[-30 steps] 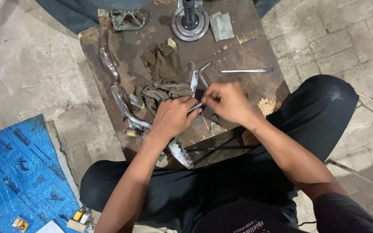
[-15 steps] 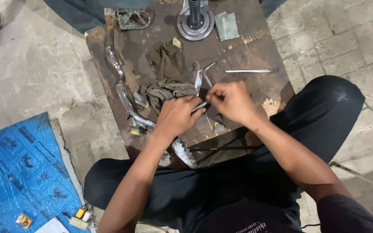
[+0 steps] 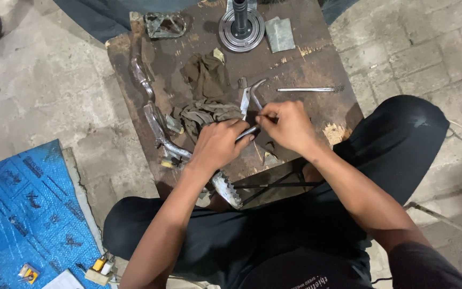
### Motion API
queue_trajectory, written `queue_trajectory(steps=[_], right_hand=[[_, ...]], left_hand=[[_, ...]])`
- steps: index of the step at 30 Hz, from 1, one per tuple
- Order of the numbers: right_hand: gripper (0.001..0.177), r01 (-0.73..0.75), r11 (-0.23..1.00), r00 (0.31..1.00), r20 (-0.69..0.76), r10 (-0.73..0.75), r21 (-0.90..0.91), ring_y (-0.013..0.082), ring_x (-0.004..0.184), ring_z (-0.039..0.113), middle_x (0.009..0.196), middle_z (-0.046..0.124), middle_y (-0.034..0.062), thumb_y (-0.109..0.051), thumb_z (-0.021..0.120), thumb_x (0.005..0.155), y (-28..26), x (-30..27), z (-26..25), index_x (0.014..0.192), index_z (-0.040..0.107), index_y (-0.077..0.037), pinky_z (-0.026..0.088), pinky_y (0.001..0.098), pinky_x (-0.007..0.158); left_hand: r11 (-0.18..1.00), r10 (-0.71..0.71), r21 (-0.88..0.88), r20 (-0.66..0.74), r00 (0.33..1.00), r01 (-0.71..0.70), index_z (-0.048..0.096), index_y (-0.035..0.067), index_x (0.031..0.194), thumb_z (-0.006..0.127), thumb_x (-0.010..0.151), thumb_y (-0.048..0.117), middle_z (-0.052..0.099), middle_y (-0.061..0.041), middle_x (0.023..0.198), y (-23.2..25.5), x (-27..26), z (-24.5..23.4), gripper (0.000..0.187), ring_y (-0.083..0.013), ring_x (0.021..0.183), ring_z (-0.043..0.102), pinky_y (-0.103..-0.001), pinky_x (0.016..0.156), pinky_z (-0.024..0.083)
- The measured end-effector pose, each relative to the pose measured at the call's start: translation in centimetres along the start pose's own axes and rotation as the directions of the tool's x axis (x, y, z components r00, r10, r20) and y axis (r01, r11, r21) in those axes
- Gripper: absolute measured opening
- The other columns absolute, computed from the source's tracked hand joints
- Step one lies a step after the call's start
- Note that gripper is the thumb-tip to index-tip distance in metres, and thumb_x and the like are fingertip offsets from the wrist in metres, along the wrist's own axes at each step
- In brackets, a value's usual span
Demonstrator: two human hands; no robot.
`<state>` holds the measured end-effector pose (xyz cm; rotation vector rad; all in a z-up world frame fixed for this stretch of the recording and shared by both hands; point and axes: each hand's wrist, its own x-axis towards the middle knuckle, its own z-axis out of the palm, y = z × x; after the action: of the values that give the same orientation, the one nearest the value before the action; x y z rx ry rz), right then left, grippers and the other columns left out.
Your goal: The person sits on the floor and uses a file to smooth the edges of a metal part held on a workbench. They wipe the part with a cloth and continue filing different sections of the metal piece.
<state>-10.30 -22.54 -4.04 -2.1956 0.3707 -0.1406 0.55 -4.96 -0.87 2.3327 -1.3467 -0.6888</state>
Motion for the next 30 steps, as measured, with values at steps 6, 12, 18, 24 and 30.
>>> queue_trajectory(steps=[6, 12, 18, 24, 30], right_hand=[[0.011, -0.027, 0.999, 0.999, 0.034, 0.025, 0.04, 0.0338, 0.073, 0.077, 0.073, 0.077, 0.014, -0.003, 0.078, 0.081, -0.6, -0.3, 0.0, 0.091, 0.081, -0.006, 0.059, 0.0422, 0.064], [0.013, -0.031, 0.999, 0.999, 0.013, 0.031, -0.029, 0.0394, 0.08, 0.076, 0.078, 0.077, 0.0171, -0.007, 0.08, 0.081, -0.2, -0.5, 0.1, 0.095, 0.081, -0.007, 0.06, 0.0475, 0.065], [0.013, -0.045, 0.994, 0.999, -0.01, 0.045, -0.095, 0.0375, 0.08, 0.077, 0.079, 0.078, 0.015, -0.01, 0.081, 0.082, 0.1, -0.2, 0.1, 0.096, 0.082, -0.01, 0.061, 0.0458, 0.067], [0.015, -0.061, 0.996, 0.998, 0.017, 0.062, -0.058, 0.0388, 0.08, 0.076, 0.079, 0.078, 0.0159, -0.009, 0.08, 0.081, 0.2, -0.2, 0.2, 0.095, 0.082, -0.009, 0.06, 0.046, 0.066], [0.016, -0.061, 0.996, 0.997, 0.039, 0.063, -0.068, 0.0397, 0.08, 0.076, 0.079, 0.078, 0.0156, -0.009, 0.078, 0.08, -1.0, -0.5, 0.1, 0.095, 0.083, -0.01, 0.06, 0.0492, 0.067]], left_hand=[[1.0, 0.005, 0.016, -0.001, 1.0, -0.005, 0.074, 0.013, 0.116, 0.062, 0.098, 0.029, 0.077, -0.012, 0.099, 0.0, 0.2, 0.1, 0.027, -0.04, 0.076, 0.074, -0.046, 0.063, 0.058], [1.0, 0.019, 0.017, -0.006, 1.0, -0.019, 0.074, 0.013, 0.115, 0.062, 0.097, 0.028, 0.077, -0.012, 0.097, 0.1, 0.0, -0.2, 0.026, -0.0402, 0.076, 0.074, -0.047, 0.062, 0.058], [0.999, 0.025, 0.023, -0.011, 1.0, -0.025, 0.075, 0.013, 0.115, 0.062, 0.098, 0.029, 0.076, -0.012, 0.096, 0.1, -0.2, -0.3, 0.026, -0.0393, 0.075, 0.074, -0.046, 0.062, 0.057], [1.0, 0.021, 0.011, -0.011, 1.0, -0.021, 0.074, 0.013, 0.115, 0.062, 0.097, 0.029, 0.076, -0.013, 0.096, 0.0, -0.2, -0.1, 0.027, -0.0413, 0.078, 0.073, -0.049, 0.064, 0.058], [1.0, 0.022, 0.014, -0.018, 1.0, -0.022, 0.074, 0.013, 0.115, 0.062, 0.097, 0.029, 0.076, -0.012, 0.096, -0.1, 0.0, 0.2, 0.027, -0.0411, 0.078, 0.073, -0.049, 0.064, 0.058]])
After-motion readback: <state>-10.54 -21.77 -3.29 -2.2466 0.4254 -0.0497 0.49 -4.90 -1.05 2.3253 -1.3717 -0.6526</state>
